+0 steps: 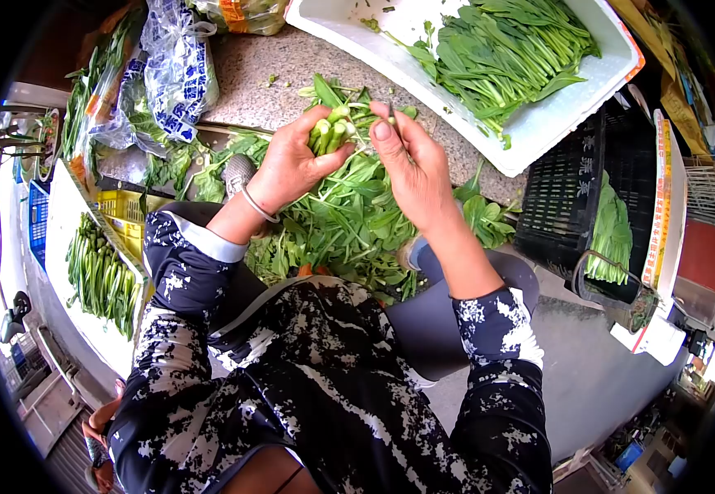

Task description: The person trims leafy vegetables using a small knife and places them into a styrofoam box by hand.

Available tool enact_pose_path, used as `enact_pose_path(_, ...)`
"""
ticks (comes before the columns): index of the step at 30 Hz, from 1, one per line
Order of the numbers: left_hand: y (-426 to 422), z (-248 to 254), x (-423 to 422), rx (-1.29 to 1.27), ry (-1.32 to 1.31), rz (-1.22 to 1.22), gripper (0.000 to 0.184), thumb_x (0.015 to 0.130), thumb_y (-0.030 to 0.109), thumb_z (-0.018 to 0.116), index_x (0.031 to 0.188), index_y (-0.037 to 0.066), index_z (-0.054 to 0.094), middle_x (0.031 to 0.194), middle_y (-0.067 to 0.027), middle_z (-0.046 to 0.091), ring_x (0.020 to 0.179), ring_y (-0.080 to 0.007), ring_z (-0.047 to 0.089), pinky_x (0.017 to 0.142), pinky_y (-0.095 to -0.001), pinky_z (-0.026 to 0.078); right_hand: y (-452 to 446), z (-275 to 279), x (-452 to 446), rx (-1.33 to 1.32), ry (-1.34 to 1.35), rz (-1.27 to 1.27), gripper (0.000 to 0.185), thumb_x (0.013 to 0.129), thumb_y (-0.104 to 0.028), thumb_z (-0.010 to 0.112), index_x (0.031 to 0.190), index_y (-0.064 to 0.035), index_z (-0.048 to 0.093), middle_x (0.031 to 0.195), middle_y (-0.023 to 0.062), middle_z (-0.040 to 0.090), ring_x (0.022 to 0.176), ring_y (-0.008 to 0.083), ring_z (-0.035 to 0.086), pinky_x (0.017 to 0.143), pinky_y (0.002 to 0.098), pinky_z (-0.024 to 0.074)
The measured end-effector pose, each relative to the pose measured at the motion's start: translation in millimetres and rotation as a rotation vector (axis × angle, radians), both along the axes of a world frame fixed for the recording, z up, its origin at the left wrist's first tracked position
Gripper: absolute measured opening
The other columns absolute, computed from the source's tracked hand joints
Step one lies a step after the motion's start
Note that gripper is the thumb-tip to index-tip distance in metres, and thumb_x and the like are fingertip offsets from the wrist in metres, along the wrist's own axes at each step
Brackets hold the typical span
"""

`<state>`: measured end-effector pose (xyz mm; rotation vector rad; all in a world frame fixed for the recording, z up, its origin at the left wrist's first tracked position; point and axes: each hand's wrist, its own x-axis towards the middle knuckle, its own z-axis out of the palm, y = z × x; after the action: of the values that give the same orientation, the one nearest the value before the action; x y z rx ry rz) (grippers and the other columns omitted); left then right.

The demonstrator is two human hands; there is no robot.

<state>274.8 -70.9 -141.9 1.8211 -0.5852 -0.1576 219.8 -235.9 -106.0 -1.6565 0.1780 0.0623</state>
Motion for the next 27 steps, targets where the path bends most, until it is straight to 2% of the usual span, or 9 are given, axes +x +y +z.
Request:
enact_pose_path(3, 0, -1, 1, -0.009, -0.01, 0.046, 0.028, 0.073, 0.015, 0.067, 0.096, 0.004, 0.054, 0.071, -0.0046, 0.058, 0.064, -0.0091, 0.053, 0.059, -0.0244, 0.045, 12, 4, -6, 0.086, -0.1, 0.012, 0.047, 0.087, -0.031, 0.052, 0.121, 0.0006, 0.045, 0.086, 0.0025, 0.057, 0.081, 0.0067, 0.05, 0.073, 0.0198, 0.0394)
enact_pose_path(8, -1, -1, -1, 0.134, -0.089, 0.088, 0.03, 0.07, 0.016, 0.068, 0.095, 0.004, 0.055, 0.074, -0.0098, 0.06, 0.065, -0.0155, 0.058, 0.06, -0.0275, 0.046, 19, -10, 0, 0.024, -0.139, -0.108, 0.046, 0.069, -0.015, 0.074, 0.106, 0.0013, 0.051, 0.065, -0.0035, 0.05, 0.055, 0.0015, 0.045, 0.051, 0.0143, 0.0388)
enact_pose_path(11, -3, 1, -3, 0.178, -0.141, 0.063, 0.032, 0.069, 0.014, 0.068, 0.096, 0.004, 0.055, 0.076, -0.0133, 0.059, 0.067, -0.0198, 0.06, 0.061, -0.0292, 0.047, 24, -14, 2, -0.061, -0.122, -0.106, 0.04, 0.07, -0.014, 0.073, 0.102, 0.0017, 0.054, 0.067, -0.0019, 0.053, 0.056, 0.002, 0.047, 0.052, 0.0146, 0.0398)
enact_pose_path(13, -4, -1, -3, 0.18, -0.171, 0.062, 0.03, 0.069, 0.013, 0.068, 0.095, 0.003, 0.056, 0.075, -0.0111, 0.059, 0.068, -0.0151, 0.059, 0.062, -0.0285, 0.047, 25, -15, 4, -0.045, -0.13, -0.13, 0.032, 0.071, -0.011, 0.071, 0.096, 0.0024, 0.056, 0.069, -0.0005, 0.056, 0.059, 0.0025, 0.049, 0.053, 0.0157, 0.0419)
enact_pose_path(15, -2, -2, -1, 0.06, 0.026, -0.046, 0.032, 0.07, 0.011, 0.069, 0.097, 0.002, 0.054, 0.079, -0.0053, 0.06, 0.073, -0.0094, 0.057, 0.064, -0.0258, 0.047, 25, -13, 5, 0.068, -0.173, -0.121, 0.028, 0.075, -0.011, 0.067, 0.098, 0.0022, 0.057, 0.071, 0.0009, 0.058, 0.062, 0.0034, 0.052, 0.056, 0.0171, 0.0441)
enact_pose_path(16, -1, -4, 0, 0.061, 0.027, -0.045, 0.032, 0.07, 0.011, 0.069, 0.097, 0.002, 0.054, 0.079, -0.0053, 0.06, 0.073, -0.0094, 0.057, 0.064, -0.0258, 0.047, 24, -13, 5, 0.069, -0.172, -0.12, 0.028, 0.075, -0.011, 0.067, 0.098, 0.0022, 0.057, 0.071, 0.0009, 0.058, 0.062, 0.0034, 0.052, 0.056, 0.0171, 0.0441)
enact_pose_path(18, 0, -8, 2, -0.243, 0.231, -0.172, 0.037, 0.071, 0.009, 0.07, 0.102, 0.001, 0.051, 0.087, -0.0005, 0.057, 0.079, -0.006, 0.053, 0.068, -0.0222, 0.046, 17, -13, 4, 0.024, -0.193, -0.065, 0.03, 0.078, -0.012, 0.064, 0.105, 0.0007, 0.057, 0.072, 0.0013, 0.059, 0.065, 0.0043, 0.054, 0.059, 0.0186, 0.0453)
enact_pose_path(23, 6, -3, 0, -0.259, 0.402, -0.233, 0.04, 0.073, 0.009, 0.069, 0.107, 0.001, 0.048, 0.092, -0.0001, 0.056, 0.082, -0.0063, 0.053, 0.072, -0.0205, 0.046, 7, -5, 4, -0.014, -0.096, 0.03, 0.036, 0.08, -0.017, 0.063, 0.11, -0.0004, 0.055, 0.075, 0.0022, 0.059, 0.066, 0.0054, 0.053, 0.06, 0.0191, 0.0448)
enact_pose_path(27, 6, -2, 0, -0.467, 0.53, -0.198, 0.037, 0.077, 0.007, 0.065, 0.109, 0.003, 0.048, 0.094, -0.0008, 0.056, 0.084, -0.0071, 0.054, 0.073, -0.0201, 0.045, 3, 1, 1, 0.043, -0.064, 0.078, 0.044, 0.084, -0.027, 0.057, 0.116, 0.0012, 0.05, 0.078, 0.0023, 0.056, 0.069, 0.0062, 0.051, 0.063, 0.0187, 0.042)
